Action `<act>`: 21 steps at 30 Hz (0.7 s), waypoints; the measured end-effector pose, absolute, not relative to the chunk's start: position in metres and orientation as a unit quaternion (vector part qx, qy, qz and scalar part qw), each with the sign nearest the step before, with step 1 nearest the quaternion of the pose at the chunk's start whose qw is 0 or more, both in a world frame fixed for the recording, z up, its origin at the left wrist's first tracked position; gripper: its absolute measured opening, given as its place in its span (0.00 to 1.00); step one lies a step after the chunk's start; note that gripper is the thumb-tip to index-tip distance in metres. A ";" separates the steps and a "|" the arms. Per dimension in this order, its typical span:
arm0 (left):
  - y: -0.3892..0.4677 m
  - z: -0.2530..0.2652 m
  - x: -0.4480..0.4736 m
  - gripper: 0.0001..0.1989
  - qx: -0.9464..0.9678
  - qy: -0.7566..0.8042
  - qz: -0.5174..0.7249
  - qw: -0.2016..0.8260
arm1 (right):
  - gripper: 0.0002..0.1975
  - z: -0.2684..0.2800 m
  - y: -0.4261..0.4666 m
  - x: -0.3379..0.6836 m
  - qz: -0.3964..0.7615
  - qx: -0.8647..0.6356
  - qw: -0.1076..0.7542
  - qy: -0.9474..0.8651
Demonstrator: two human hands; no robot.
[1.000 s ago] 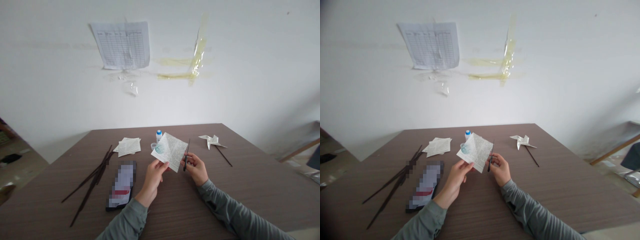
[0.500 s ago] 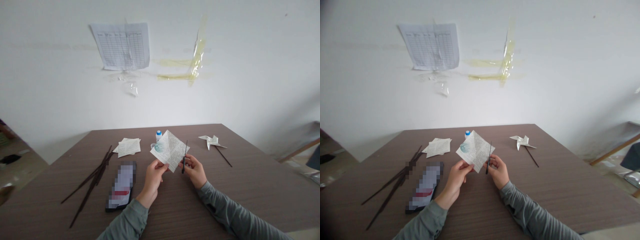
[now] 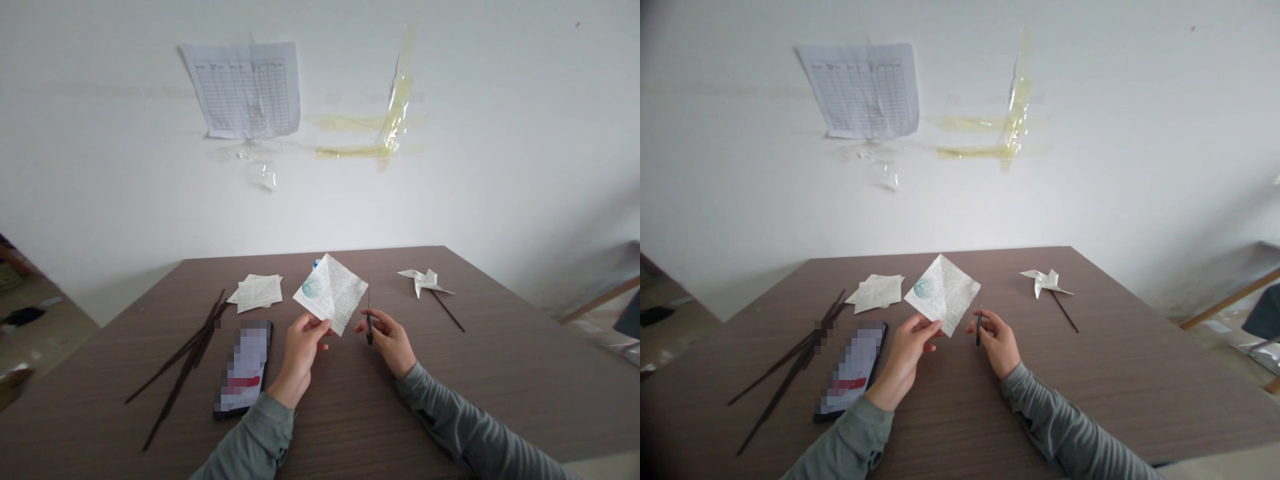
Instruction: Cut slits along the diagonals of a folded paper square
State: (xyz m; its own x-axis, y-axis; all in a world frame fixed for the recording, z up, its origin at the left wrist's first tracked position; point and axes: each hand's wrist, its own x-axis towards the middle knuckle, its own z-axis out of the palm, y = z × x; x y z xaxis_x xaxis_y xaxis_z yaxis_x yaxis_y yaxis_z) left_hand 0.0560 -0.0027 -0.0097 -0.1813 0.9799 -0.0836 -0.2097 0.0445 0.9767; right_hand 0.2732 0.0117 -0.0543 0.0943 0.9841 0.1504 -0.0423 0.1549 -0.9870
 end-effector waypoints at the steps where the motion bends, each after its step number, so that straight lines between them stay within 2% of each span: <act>1: -0.002 -0.009 0.055 0.16 0.374 0.505 0.582 0.515 | 0.31 -0.055 0.011 0.274 0.447 -0.473 0.564 -0.509; 14: 0.004 -0.007 0.048 0.24 0.326 0.488 0.635 0.503 | 0.35 -0.055 0.001 0.286 0.422 -0.482 0.446 -0.624; 21: 0.007 -0.005 0.049 0.25 0.317 0.498 0.645 0.486 | 0.30 -0.053 -0.006 0.282 0.406 -0.460 0.420 -0.669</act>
State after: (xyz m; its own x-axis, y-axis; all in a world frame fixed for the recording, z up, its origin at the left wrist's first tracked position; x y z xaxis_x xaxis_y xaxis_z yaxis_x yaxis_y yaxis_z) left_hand 0.0488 0.0071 -0.0054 -0.3274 0.9419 -0.0756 -0.3107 -0.0318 0.9500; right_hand 0.2824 -0.0057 -0.0528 -0.2244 0.9561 0.1883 0.2746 0.2475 -0.9292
